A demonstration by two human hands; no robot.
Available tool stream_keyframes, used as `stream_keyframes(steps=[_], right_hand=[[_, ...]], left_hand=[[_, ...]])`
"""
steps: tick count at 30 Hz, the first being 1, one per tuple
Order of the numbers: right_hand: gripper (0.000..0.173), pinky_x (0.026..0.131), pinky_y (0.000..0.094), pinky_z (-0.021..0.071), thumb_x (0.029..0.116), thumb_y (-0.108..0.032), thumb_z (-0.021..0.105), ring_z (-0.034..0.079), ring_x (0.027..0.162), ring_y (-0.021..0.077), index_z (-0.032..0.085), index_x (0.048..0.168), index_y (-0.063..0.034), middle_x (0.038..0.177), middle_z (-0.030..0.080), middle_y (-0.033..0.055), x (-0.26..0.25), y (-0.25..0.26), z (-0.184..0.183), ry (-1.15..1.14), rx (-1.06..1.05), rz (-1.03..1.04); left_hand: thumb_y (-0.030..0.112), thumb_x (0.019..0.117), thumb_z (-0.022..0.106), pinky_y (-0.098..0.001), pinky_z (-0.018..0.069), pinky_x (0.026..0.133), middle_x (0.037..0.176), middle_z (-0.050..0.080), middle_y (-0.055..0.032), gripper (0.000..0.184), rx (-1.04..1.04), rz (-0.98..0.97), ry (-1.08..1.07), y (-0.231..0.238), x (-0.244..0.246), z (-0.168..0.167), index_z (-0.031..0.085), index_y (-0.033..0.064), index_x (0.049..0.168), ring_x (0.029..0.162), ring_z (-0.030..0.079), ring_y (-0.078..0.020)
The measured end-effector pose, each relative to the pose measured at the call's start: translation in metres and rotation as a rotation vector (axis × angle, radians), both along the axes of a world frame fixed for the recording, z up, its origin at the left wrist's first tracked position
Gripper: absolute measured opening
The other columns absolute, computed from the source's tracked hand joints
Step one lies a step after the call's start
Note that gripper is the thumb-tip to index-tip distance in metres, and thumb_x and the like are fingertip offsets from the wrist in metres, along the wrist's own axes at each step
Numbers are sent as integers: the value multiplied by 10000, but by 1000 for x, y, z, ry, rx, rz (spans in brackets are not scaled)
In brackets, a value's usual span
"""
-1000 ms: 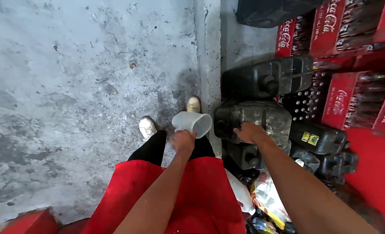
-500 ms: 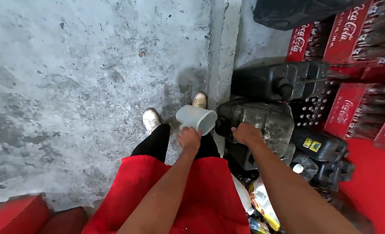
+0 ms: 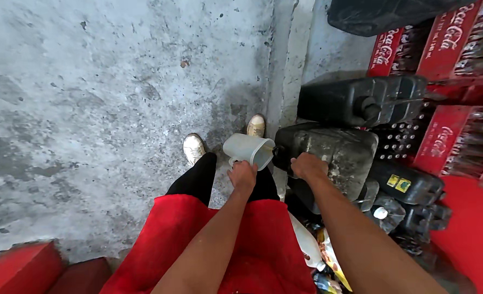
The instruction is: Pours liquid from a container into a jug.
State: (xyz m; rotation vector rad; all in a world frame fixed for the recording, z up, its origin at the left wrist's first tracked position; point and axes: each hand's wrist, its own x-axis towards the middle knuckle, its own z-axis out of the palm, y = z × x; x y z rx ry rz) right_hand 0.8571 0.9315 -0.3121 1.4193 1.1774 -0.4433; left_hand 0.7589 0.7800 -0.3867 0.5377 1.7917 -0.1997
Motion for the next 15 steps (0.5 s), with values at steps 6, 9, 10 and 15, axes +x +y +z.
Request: stream_keyframes(steps=[6,9,10,15], right_hand=[[460,928,637,498,1032,-468,528,669,1148,374,717,1084,-51,1175,709,203,-9,-6,-3,-18,24,17],[441,918,628,501,1027,-459,534,669,1146,365,721,1079,-63,1171,712,190,-11,-8,-4,-28,20,27],[434,914,626,504,1026,-456,533,672,1142,362,722,1076,-68,1165,715,185,-11,-8,-6,-31,22,30],[454,918,640,503,1037,-444,505,665,1156,381,713,1097,-45,1186,704,208,-15,-11,-8,-16,23,32]], left_hand=[[550,1012,534,-602,493,963,1117,711,-153,523,13,24,-3,-4,-2,-2,729,65,997,1122,664,-333],[556,1015,528,-600,502,951,1110,712,-156,534,20,26,-5,-5,-3,-3,725,60,998,1111,670,-334],[557,1014,530,-600,503,953,1107,712,-154,533,23,26,-2,-5,-3,-4,726,61,999,1109,671,-332],[528,1016,543,-624,478,992,1138,706,-172,513,39,59,-19,-4,-8,-6,731,51,1020,1126,661,-361]])
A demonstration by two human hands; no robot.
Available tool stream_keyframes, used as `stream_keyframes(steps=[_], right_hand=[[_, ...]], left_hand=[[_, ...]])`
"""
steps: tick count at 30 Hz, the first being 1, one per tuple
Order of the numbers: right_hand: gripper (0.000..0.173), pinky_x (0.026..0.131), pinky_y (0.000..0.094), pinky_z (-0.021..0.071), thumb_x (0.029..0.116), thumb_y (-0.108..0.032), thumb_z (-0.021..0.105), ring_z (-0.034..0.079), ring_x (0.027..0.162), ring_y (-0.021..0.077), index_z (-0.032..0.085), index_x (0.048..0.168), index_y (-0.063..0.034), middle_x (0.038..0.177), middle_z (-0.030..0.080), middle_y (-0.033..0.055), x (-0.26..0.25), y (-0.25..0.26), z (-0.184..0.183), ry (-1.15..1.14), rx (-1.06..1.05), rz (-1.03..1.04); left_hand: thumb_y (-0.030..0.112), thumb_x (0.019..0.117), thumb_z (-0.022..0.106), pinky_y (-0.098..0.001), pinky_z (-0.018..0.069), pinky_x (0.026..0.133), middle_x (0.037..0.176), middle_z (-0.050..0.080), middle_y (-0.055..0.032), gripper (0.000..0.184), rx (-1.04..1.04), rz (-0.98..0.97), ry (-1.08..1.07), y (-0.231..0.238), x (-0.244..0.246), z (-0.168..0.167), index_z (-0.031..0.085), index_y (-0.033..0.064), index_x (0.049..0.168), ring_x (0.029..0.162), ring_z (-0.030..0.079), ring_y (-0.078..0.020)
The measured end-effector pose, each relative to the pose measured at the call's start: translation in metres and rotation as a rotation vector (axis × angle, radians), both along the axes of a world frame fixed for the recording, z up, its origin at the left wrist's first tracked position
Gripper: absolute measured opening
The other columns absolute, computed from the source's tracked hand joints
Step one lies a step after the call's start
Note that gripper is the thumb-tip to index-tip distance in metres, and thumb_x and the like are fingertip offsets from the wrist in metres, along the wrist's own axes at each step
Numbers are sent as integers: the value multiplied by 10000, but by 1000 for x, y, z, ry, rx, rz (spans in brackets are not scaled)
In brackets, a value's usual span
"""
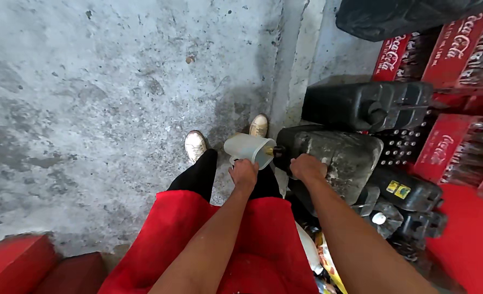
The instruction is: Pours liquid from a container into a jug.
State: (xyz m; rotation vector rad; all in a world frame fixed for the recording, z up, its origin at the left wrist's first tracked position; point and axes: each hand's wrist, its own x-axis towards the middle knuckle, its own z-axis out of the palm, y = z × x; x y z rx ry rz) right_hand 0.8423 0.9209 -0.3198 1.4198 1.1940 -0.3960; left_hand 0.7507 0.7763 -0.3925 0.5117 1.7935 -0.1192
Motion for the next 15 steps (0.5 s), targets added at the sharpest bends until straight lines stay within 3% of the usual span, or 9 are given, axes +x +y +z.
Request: stream_keyframes(steps=[15], right_hand=[[437,906,621,513,1029,-457,501,682,1129,349,718,1094,-84,1162,721,170,-3,2,-6,-58,-26,45]], left_hand=[[504,1021,534,-592,460,1036,1164,702,-149,489,-48,-40,-6,7,-4,-8,729,56,1016,1167,650,-325]])
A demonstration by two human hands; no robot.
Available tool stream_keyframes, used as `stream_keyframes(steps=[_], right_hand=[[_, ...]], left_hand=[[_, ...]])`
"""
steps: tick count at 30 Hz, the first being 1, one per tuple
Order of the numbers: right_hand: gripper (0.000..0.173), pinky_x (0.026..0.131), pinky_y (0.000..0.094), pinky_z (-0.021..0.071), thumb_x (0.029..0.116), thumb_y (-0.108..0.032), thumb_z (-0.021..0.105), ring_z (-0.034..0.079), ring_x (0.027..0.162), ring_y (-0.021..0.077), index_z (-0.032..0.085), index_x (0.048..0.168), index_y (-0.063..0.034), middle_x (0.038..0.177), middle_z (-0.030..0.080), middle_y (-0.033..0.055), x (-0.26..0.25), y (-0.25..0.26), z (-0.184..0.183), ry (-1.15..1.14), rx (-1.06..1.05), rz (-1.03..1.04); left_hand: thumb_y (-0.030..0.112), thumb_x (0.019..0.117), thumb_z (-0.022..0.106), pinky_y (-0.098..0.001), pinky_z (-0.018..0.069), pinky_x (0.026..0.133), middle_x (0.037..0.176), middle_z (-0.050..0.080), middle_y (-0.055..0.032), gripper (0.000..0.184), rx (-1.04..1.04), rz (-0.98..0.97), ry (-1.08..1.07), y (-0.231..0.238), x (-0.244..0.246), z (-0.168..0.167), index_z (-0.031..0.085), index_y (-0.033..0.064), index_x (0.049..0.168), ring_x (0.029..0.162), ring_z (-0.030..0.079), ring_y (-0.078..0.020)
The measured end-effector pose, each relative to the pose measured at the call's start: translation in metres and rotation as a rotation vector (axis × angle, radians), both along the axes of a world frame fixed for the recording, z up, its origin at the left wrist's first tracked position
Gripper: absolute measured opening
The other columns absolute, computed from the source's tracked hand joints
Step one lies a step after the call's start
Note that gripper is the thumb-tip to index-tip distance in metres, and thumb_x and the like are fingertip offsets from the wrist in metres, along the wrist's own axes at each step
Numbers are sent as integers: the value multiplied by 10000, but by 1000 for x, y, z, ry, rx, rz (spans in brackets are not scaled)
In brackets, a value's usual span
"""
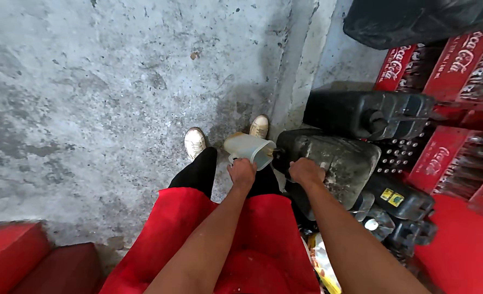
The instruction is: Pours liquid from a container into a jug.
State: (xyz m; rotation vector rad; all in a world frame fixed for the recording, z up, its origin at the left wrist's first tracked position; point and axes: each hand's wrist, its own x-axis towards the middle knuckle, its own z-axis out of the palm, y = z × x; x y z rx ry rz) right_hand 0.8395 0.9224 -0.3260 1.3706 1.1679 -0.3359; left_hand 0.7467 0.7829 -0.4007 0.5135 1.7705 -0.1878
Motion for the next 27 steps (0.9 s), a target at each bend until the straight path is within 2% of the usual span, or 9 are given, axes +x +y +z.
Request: stream_keyframes(steps=[6,10,16,27], right_hand=[[421,907,618,512,1023,-442,506,680,1134,340,723,1086,-87,1164,721,168,2,1,-1,8,-1,-12],[411,917,616,507,1022,-431,514,680,1133,343,725,1071,-82,1159,723,168,2,1,-3,6,4,-11],[443,905,629,520,1023,-457,511,674,1150,364,716,1121,-77,1195,709,186,-2,0,-2,11,-16,-21],[414,884,599,529,1016,-442,509,688,1121,341,720,1091,-93,1156,724,166,-3,-1,-7,-25,-26,5]], left_hand=[[470,1024,543,-570,467,1043,1203,685,-167,465,19,-23,-13,1,-4,-3,722,43,1059,1193,636,-330],[454,1024,550,-553,469,1050,1152,700,-171,451,68,-55,19,2,-6,-1,727,39,1025,1173,644,-336],[420,1032,555,-517,424,1118,1189,686,-201,454,75,-65,-29,9,-17,-3,716,-3,1060,1228,618,-340],[392,1018,571,-496,488,1041,1161,686,-195,416,69,-39,2,11,-15,-5,717,3,1018,1188,630,-348]])
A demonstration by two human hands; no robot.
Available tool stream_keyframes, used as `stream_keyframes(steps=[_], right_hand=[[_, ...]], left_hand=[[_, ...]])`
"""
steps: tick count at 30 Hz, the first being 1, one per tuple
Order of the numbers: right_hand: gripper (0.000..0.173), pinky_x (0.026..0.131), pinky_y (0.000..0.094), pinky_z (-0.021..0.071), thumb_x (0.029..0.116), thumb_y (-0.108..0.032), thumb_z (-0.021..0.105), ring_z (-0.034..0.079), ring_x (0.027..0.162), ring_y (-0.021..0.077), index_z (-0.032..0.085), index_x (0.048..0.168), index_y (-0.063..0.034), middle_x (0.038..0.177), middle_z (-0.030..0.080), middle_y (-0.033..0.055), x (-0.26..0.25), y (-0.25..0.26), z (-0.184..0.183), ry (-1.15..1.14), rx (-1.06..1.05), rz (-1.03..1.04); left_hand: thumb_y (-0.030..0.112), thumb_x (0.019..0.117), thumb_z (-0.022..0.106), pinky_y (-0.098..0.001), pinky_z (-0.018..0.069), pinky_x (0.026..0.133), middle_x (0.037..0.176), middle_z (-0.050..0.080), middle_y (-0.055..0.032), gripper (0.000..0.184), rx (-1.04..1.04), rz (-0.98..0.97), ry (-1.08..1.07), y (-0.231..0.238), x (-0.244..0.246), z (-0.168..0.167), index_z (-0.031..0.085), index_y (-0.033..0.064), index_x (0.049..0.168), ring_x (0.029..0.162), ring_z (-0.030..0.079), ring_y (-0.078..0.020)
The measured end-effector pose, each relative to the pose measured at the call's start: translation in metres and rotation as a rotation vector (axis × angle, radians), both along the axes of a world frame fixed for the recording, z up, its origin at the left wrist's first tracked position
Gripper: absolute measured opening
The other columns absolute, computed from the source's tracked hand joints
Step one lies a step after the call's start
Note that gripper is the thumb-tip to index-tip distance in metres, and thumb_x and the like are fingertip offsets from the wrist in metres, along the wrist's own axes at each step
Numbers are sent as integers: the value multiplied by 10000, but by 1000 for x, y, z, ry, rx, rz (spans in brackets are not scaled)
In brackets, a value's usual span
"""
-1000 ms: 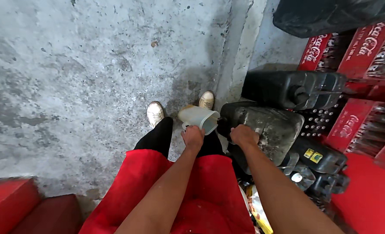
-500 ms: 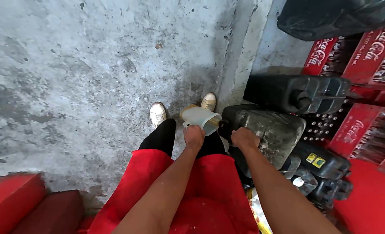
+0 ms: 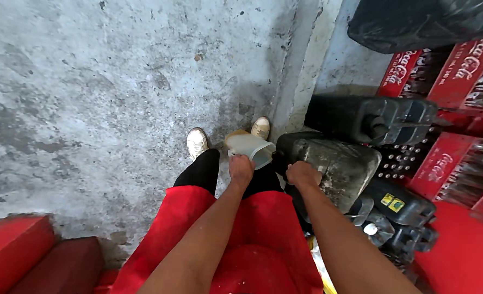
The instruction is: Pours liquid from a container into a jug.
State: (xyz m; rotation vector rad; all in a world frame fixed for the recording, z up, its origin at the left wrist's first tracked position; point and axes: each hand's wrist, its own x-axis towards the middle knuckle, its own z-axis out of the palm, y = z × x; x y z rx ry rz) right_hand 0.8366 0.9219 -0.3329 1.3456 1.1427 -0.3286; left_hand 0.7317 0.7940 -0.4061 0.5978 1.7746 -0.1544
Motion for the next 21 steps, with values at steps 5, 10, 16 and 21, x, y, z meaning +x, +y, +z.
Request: stream_keyframes(steps=[5,10,16,21], right_hand=[[423,890,609,525,1016,-445,517,688,1123,341,719,1093,-82,1161,722,169,0,3,0,-4,-12,5],[427,888,601,526,1018,-445,520,686,1124,340,722,1086,-74,1164,721,169,1,7,2,-2,-8,-3],[412,901,600,521,1026,-431,517,682,1135,337,715,1111,-80,1177,717,167,-3,10,6,9,-25,-9],[432,913,618,515,1038,-433,485,671,1161,343,714,1131,-79,1213,706,171,1,15,7,10,-59,2]], left_hand=[[378,1013,577,-498,498,1027,1150,687,-192,397,-9,15,2,3,0,5,717,7,1008,1179,634,-345],[368,1010,594,-501,490,1039,1180,675,-200,386,-8,31,-6,7,1,7,716,2,1035,1206,616,-356],[377,1013,585,-503,491,1036,1192,673,-212,405,-38,22,-6,13,-1,7,711,-6,1054,1215,614,-361],[359,1005,603,-533,512,1012,1222,661,-223,382,-53,55,-15,20,-3,9,716,-2,1059,1231,607,-375]])
